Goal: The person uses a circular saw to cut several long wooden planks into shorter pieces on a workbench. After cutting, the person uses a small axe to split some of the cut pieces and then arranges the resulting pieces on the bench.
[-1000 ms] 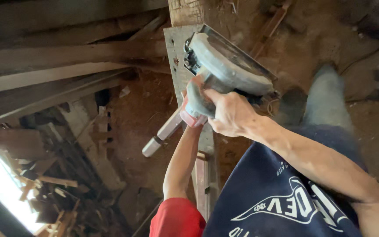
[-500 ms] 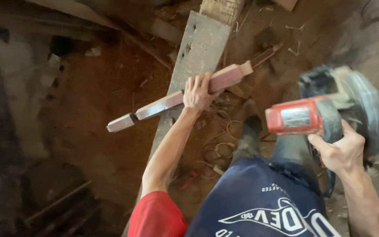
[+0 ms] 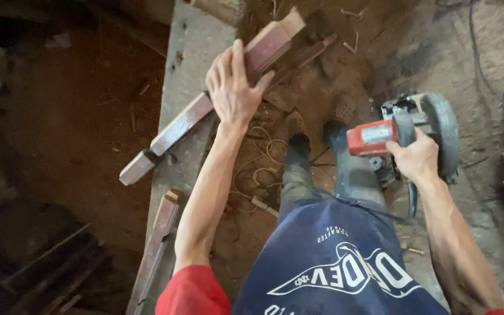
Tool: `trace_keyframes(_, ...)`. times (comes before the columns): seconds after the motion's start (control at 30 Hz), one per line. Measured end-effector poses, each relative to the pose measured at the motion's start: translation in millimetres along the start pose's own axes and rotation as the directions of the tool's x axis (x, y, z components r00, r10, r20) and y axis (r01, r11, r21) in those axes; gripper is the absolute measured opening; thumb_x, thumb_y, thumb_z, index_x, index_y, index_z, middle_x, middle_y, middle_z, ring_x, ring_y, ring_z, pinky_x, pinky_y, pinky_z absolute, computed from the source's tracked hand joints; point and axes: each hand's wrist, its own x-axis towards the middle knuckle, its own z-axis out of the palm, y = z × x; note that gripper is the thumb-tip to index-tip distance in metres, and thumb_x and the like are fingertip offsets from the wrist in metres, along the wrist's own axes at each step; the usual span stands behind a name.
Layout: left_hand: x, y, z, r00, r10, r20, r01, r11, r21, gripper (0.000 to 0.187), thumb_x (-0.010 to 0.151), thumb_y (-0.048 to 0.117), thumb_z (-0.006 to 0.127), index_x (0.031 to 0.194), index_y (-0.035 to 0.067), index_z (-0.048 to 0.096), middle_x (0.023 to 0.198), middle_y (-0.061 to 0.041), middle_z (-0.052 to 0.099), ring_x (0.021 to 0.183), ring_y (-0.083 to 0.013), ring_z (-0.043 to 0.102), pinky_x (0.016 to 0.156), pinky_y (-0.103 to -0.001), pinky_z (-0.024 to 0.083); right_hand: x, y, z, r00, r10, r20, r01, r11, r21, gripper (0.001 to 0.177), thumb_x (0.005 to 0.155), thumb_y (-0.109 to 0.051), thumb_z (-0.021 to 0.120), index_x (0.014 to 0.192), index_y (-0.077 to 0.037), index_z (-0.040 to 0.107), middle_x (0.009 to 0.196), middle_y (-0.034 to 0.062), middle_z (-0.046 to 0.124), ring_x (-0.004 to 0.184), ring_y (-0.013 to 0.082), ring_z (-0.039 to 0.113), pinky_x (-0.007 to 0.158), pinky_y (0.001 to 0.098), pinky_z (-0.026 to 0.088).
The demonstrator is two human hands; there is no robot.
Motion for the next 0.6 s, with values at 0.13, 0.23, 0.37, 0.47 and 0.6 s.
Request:
trace_keyframes(0.13,-27.2,33.9,4.3,0.955,0.091,-0.282,-0.106,0.994,-0.037,0.061,0.091,0.038,0.085,0.135,0.007,0.056,0.131,-0.013,0.054,0.121,-0.0327,0.053,0.104,-0.046,0.042,36.9,15.0,17.1,0.998,0.001,0.060,-0.003,1.000,0.024,0.050,0.079,-0.027,0.083,0.121,-0.002,0.072,0.102,0.0262,0.074,0.099,0.0382,0.073,0.090,0.0435,0.055)
trace_keyframes(0.23,-83.5,77.4,37.2,0.986,0.125,-0.114,-0.159,0.915,-0.371,0.028,0.089,0.020,0.084,0.113,0.014,0.070,0.115,-0.003,0.064,0.105,-0.0252,0.065,0.094,-0.042,0.050,60.2,15.9,30.5,0.994,0.020,0.103,-0.026,0.998,0.053,0.057,0.078,-0.028,0.083,0.127,-0.002,0.069,0.104,0.0278,0.073,0.100,0.0384,0.073,0.090,0.0434,0.056)
trace_keyframes(0.37,-145.0,111.5,154.6,0.865,-0.056,0.499,0.306,0.846,-0.436,0.029,0.086,0.024,0.079,0.113,0.014,0.071,0.110,-0.008,0.069,0.103,-0.0320,0.068,0.091,-0.042,0.057,97.1,7.3,50.6,0.982,0.074,0.175,-0.086,0.994,0.066,0.061,0.076,-0.028,0.084,0.129,-0.004,0.067,0.102,0.0295,0.072,0.100,0.0422,0.071,0.089,0.0463,0.056)
trace_keyframes(0.47,-171.6,102.8,263.8,0.659,-0.131,0.740,0.404,0.892,-0.202,0.036,0.080,0.030,0.076,0.112,0.013,0.071,0.114,-0.016,0.068,0.105,-0.0389,0.065,0.087,-0.049,0.053,125.9,7.8,71.7,0.975,0.100,0.198,-0.122,0.987,0.101,0.063,0.075,-0.027,0.084,0.132,-0.008,0.066,0.098,0.0298,0.072,0.098,0.0436,0.071,0.085,0.0488,0.056)
trace_keyframes(0.6,-192.0,65.6,410.5,0.392,-0.143,0.909,0.383,0.923,-0.020,0.038,0.084,0.034,0.066,0.119,0.020,0.072,0.118,-0.017,0.069,0.112,-0.0388,0.064,0.094,-0.051,0.052,164.9,24.6,113.2,0.969,0.116,0.216,-0.157,0.971,0.179,0.061,0.075,-0.025,0.084,0.131,-0.010,0.065,0.094,0.0287,0.072,0.093,0.0446,0.071,0.081,0.0497,0.057)
